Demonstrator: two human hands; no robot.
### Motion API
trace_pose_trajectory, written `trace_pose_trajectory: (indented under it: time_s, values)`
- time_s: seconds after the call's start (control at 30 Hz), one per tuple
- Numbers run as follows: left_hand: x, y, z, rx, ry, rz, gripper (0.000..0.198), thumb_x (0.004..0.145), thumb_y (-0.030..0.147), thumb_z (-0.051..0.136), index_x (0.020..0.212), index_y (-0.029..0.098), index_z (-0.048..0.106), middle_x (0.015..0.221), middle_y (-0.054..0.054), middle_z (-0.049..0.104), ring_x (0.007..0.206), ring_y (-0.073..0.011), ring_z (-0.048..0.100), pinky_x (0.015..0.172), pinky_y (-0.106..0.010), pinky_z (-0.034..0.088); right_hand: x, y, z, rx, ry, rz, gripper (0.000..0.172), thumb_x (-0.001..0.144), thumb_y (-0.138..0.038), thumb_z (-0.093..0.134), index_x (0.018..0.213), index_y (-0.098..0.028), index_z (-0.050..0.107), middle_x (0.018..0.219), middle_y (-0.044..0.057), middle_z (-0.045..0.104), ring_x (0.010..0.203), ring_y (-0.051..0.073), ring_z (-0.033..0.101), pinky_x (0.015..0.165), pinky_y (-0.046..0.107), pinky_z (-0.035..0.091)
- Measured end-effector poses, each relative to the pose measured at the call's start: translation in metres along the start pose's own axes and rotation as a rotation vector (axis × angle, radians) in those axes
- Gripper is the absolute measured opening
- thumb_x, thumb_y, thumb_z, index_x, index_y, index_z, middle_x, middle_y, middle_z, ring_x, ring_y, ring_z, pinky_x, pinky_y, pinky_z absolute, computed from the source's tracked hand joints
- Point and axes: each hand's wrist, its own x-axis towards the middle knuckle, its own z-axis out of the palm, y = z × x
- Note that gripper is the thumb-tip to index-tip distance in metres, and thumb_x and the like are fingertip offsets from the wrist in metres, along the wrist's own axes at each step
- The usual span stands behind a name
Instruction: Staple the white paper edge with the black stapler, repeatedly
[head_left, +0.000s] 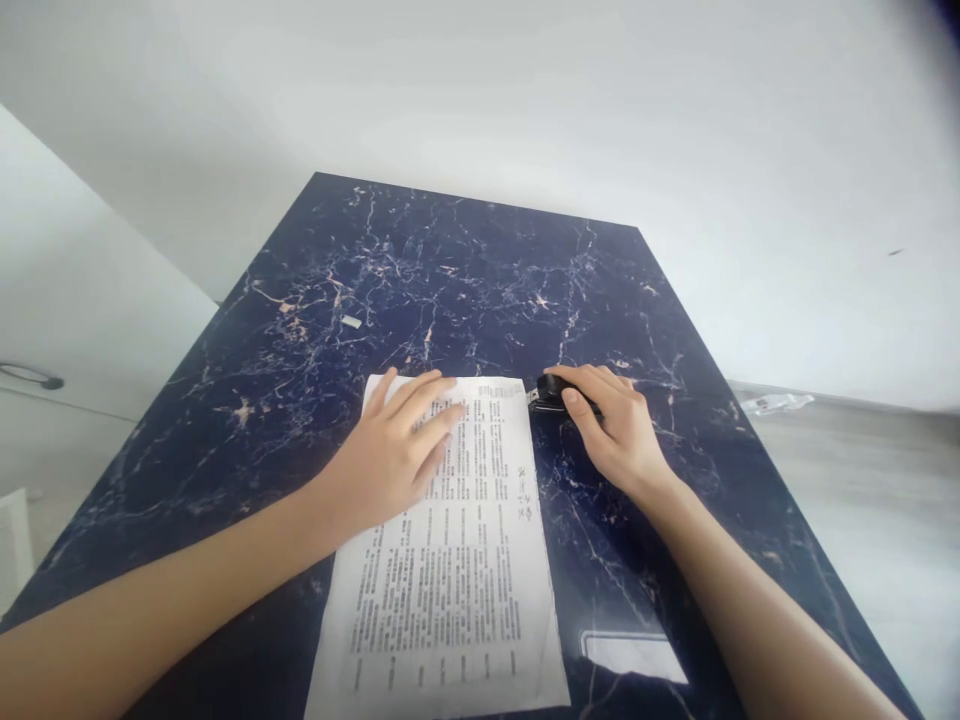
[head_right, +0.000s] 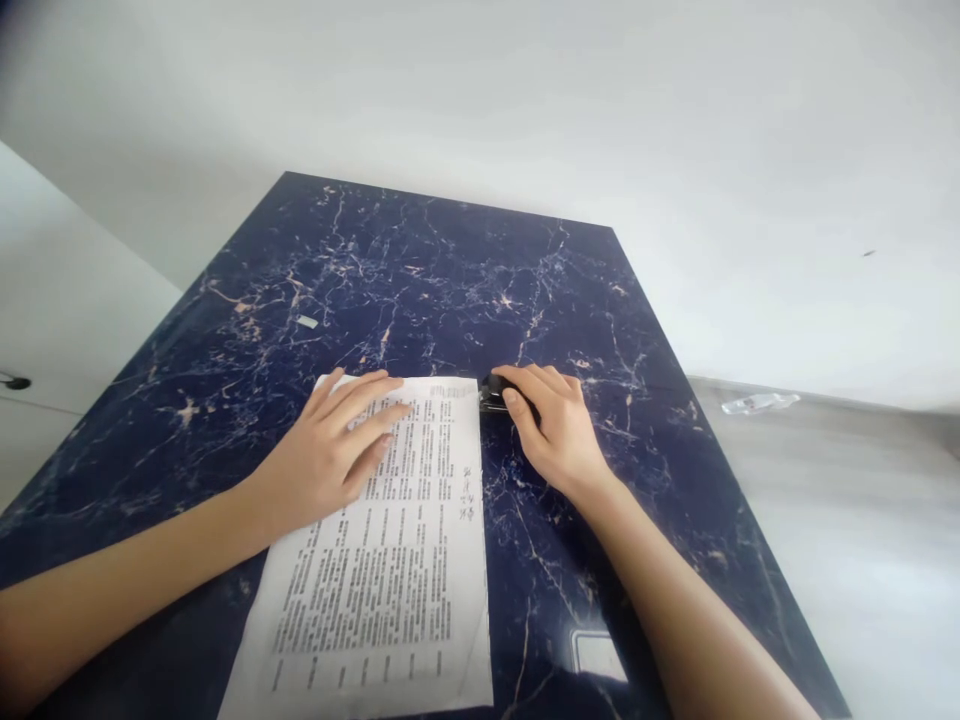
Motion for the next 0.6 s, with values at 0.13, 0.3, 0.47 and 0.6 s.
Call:
trace_pose_trajectory:
  time_s: [0.13,0.3,0.47,0.6]
  values:
    - [0.002,0.020,0.005,-0.051,-0.080,0.107,0.038,0.104,0.025,0.046,0.138,0.017,0.059,0.153,-0.013,0.052,0.147,-0.0323,0.042,0.123,-0.062,0.032,0.001,0.003,0.002,0.000,-0.001,-0.013,0.033,0.107,-0.036,0.040,0.123,-0.026,0.068,0.108,0.007,0.074,0.097,0.027,0.065,0.090,0.046,0.044]
    - [0.008,0.041,0.015,0.020,-0.104,0.105,0.043,0.107,0.030,0.040,0.141,0.010,0.058,0.152,-0.016,0.052,0.146,-0.0341,0.043,0.122,-0.059,0.034,0.002,0.004,0.003,-0.037,0.010,-0.036,0.032,0.107,-0.034,0.040,0.120,-0.025,0.069,0.104,0.006,0.075,0.095,0.026,0.066,0.087,0.044,0.044]
    - [0.015,0.059,0.019,0.075,-0.096,0.061,0.047,0.108,0.032,0.035,0.143,0.007,0.055,0.152,-0.018,0.052,0.145,-0.0353,0.043,0.122,-0.058,0.034,0.002,-0.005,0.007,-0.085,0.075,-0.048,0.031,0.107,-0.034,0.041,0.120,-0.024,0.068,0.111,0.007,0.074,0.103,0.026,0.067,0.094,0.045,0.044]
    - [0.018,0.065,0.020,0.096,-0.082,0.073,0.048,0.107,0.032,0.037,0.144,0.006,0.054,0.153,-0.019,0.051,0.147,-0.0356,0.041,0.123,-0.057,0.032,0.002,-0.012,0.014,-0.099,0.136,-0.032,0.034,0.108,-0.031,0.038,0.125,-0.023,0.066,0.121,0.009,0.071,0.113,0.026,0.064,0.098,0.044,0.045]
